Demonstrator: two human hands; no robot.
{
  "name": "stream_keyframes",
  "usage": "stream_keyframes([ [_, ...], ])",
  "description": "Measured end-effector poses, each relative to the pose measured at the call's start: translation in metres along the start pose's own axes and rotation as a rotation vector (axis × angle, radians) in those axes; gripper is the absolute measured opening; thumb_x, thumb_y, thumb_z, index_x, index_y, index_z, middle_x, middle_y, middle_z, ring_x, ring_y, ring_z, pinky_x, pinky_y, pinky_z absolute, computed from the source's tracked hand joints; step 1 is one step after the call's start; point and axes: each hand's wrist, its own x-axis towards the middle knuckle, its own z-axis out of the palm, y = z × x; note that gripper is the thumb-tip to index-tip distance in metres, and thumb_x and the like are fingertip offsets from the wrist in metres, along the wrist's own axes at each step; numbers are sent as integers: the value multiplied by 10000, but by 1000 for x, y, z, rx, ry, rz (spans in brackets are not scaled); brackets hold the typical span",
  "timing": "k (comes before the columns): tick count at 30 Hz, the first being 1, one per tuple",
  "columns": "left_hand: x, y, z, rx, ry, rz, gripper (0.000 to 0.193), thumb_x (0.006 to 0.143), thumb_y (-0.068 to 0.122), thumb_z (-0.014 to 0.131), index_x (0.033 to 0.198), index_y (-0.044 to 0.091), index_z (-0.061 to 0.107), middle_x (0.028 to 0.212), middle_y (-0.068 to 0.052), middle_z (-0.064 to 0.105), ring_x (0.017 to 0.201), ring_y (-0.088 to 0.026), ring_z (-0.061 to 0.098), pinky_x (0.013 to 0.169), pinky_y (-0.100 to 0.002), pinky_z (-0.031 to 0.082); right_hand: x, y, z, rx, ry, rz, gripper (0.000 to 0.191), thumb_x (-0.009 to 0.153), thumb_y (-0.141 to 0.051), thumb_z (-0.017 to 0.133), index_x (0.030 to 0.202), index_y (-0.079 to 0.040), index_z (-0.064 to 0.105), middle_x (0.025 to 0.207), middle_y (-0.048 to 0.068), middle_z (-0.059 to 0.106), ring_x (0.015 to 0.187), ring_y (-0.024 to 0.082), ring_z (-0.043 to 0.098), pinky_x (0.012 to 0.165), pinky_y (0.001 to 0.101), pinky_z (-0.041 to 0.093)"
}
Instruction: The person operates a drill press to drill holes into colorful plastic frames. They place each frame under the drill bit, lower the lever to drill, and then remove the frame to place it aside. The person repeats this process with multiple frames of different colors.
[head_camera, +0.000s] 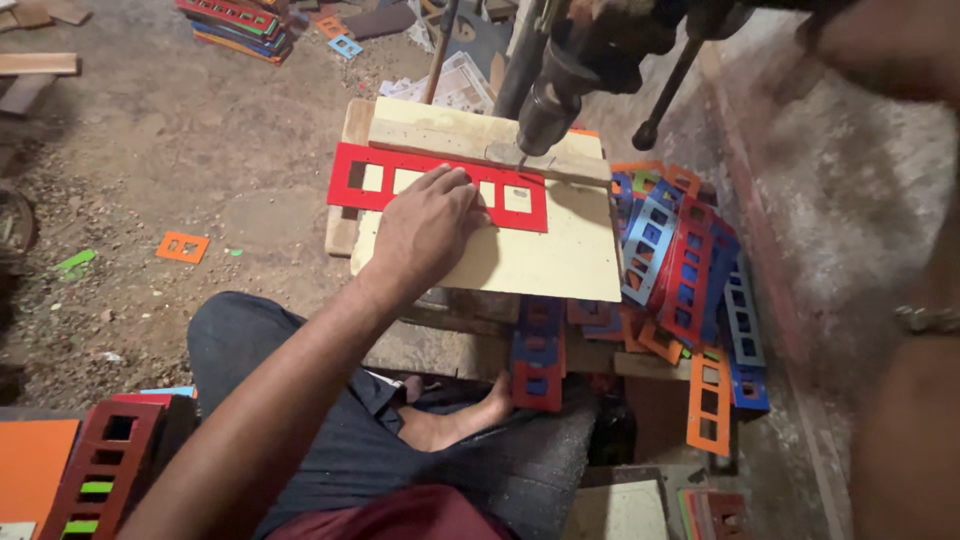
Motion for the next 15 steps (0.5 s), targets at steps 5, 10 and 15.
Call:
stream_keyframes([
  [5, 2, 1, -1, 19, 14, 1, 211, 871, 244, 734, 825, 47, 676, 941, -101, 667, 1033, -313, 649, 873, -424, 534, -22, -14, 6, -32, 127, 17, 206, 810, -127, 772, 993, -184, 847, 768, 96, 762, 648, 293, 726, 637, 425, 564],
  [10, 4, 1, -1, 27, 19, -2, 207, 867, 255, 734, 852, 51, 698, 975, -100, 684, 1072, -312, 651, 898, -418, 534, -45, -19, 39, -114, 305, 124, 183, 805, -130, 782, 963, -192, 849, 753, 82, 762, 650, 281, 733, 634, 420, 564],
  [15, 6, 1, 0, 18, -12, -21, 212, 870, 260, 732, 906, 51, 726, 1015, -101, 701, 1107, -312, 649, 923, -419, 530, -53, -40, 52, 116, 295, 206, 187, 930, -105, 745, 1072, -187, 835, 832, 78, 771, 700, 296, 737, 641, 420, 546],
])
